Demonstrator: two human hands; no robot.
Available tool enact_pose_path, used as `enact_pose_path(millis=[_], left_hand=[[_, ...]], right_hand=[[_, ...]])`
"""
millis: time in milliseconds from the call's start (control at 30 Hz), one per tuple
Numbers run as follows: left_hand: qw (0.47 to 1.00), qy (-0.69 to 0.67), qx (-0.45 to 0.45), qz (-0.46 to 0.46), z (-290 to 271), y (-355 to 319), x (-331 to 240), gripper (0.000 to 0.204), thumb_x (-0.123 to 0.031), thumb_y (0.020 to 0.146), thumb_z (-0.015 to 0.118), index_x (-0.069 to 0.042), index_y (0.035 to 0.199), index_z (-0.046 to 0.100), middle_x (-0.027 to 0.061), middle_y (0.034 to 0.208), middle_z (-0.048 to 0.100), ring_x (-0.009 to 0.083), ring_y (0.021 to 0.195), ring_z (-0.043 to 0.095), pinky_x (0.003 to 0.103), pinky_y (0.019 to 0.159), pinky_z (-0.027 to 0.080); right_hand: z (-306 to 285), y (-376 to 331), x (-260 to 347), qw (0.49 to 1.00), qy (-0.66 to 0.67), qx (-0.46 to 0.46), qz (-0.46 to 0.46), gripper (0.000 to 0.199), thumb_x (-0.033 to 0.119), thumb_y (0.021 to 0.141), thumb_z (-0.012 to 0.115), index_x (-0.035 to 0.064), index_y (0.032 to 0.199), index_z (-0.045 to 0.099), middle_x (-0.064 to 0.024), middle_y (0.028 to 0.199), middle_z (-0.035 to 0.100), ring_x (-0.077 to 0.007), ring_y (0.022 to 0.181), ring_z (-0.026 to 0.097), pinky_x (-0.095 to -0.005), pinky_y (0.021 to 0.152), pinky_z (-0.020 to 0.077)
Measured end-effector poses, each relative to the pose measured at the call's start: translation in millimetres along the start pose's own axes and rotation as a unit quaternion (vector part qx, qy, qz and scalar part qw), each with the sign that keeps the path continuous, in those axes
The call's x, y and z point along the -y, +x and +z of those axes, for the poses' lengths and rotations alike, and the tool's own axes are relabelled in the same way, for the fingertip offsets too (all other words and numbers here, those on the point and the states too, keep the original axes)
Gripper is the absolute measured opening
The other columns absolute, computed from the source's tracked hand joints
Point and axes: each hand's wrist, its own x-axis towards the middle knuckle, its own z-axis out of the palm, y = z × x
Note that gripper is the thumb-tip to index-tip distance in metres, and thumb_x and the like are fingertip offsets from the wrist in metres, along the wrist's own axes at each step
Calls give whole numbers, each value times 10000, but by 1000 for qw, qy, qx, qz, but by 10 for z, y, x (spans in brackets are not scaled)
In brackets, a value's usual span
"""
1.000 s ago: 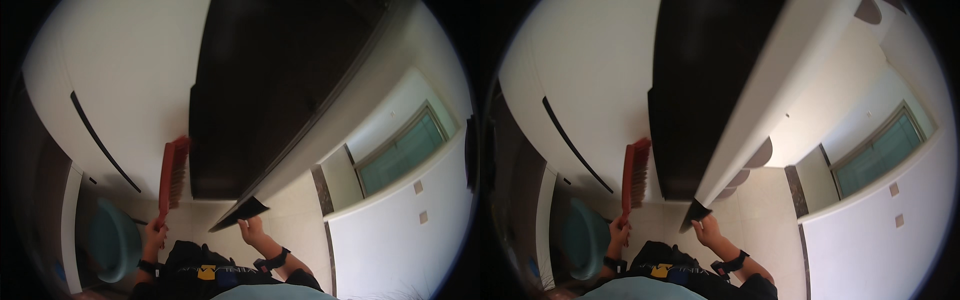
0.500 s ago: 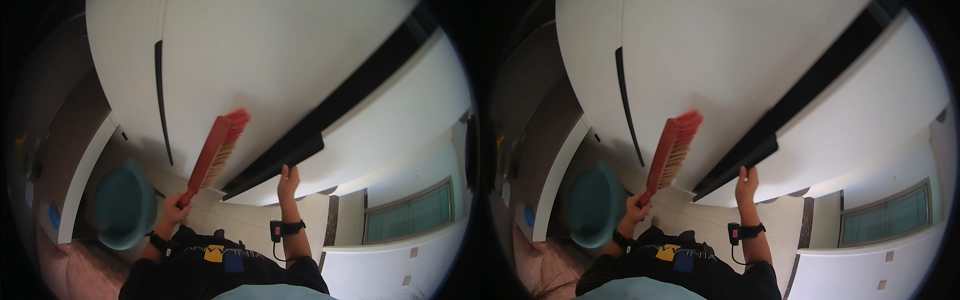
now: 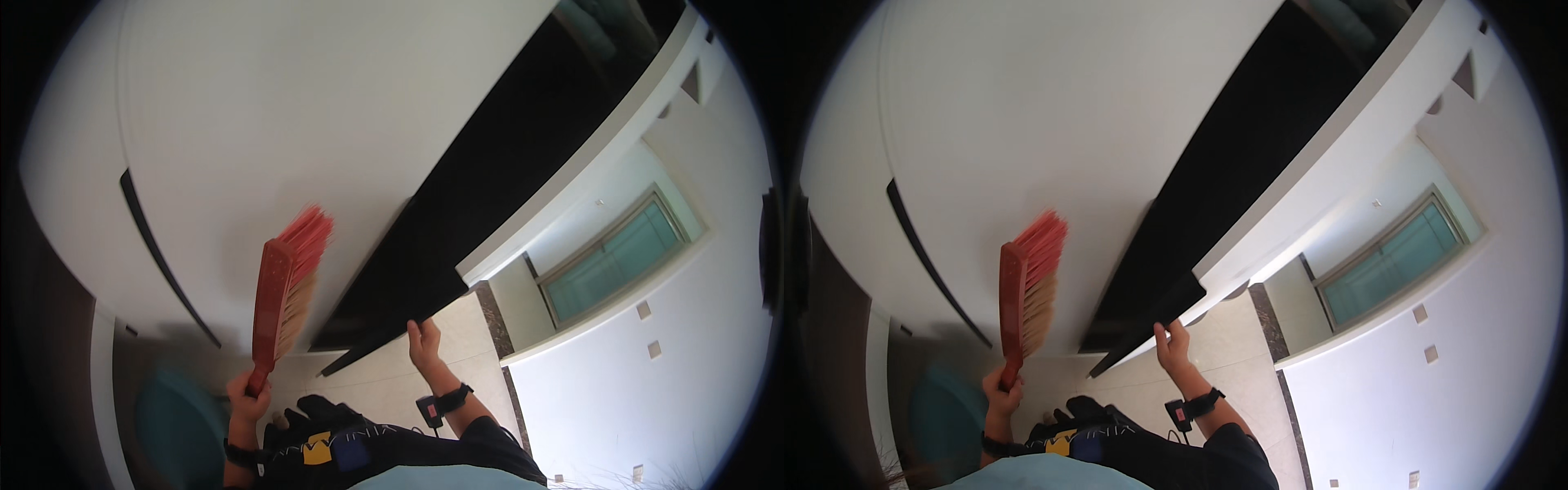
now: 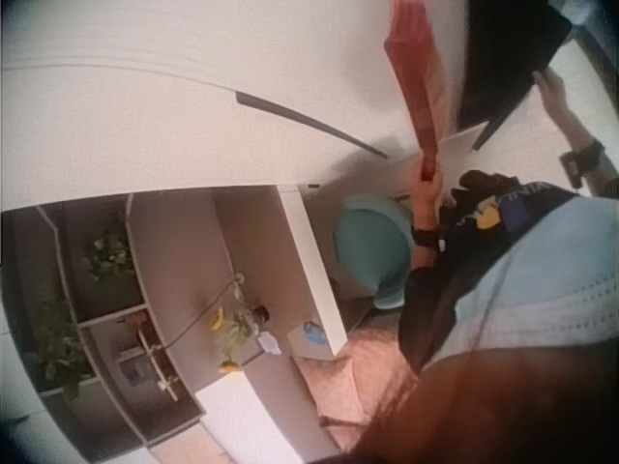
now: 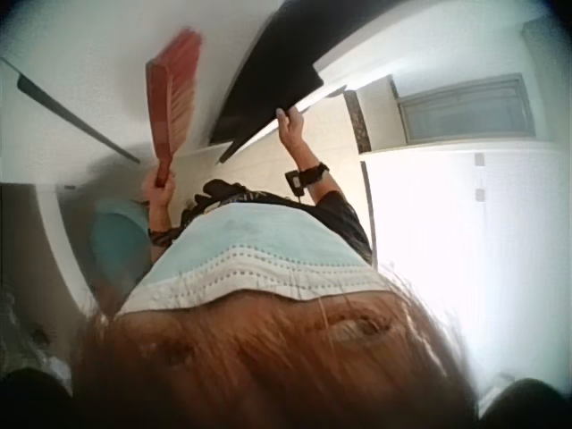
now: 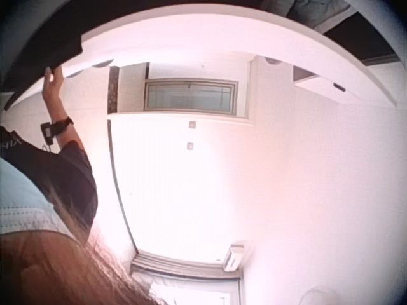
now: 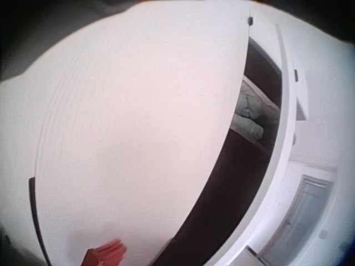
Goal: The person brushes a bed and a closet with a brush, then wipes a desk, a door, a door handle, and a wall outlet with a cloth.
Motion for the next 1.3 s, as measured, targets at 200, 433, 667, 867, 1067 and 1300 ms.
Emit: enact_pose_path(millis=[200,433,667,867,1067,1300], left_hand=[[998,-44,44,6,145,410,148,132,-35,655,579,17,774,606,88,600,586,173,506,578,279,504,454],[996,-24,67,50,235,708,178,131,-49,662,587,17,774,600,95,590,574,174,504,573,282,505,456],[991,-107,78,-3,432,919,372,186,-50,666,593,40,828,585,92,614,577,166,536,578,277,515,459],[990,-100,96,-14,504,812,355,193,-82,667,595,32,823,584,89,609,572,170,530,573,282,506,453],[992,-122,31,-29,451,416,172,166,-117,698,595,18,792,574,64,602,563,153,520,552,278,492,438],[994,-105,-3,3,413,-51,-525,156,-56,711,600,19,847,585,70,667,603,137,561,571,262,521,454]], right_hand=[[-115,-86,6,1000,1,-3,28,195,125,904,478,-38,989,542,-41,739,540,-101,689,465,-253,611,391],[-293,-152,38,999,-9,22,29,123,67,833,541,-25,906,579,-140,813,616,-229,763,600,-298,702,459],[-306,-246,20,999,-19,-13,30,96,58,817,552,-2,883,589,-140,812,622,-260,752,600,-314,685,457],[-396,-375,19,999,-22,-11,28,116,86,839,538,1,901,585,-147,815,614,-280,746,594,-328,683,457],[-162,-192,99,997,-65,-46,7,170,113,847,563,-1,972,575,-170,831,605,-321,748,591,-333,664,459],[-82,237,143,996,12,-85,32,196,182,898,535,-10,931,554,-65,716,535,-143,636,468,-277,592,405]])
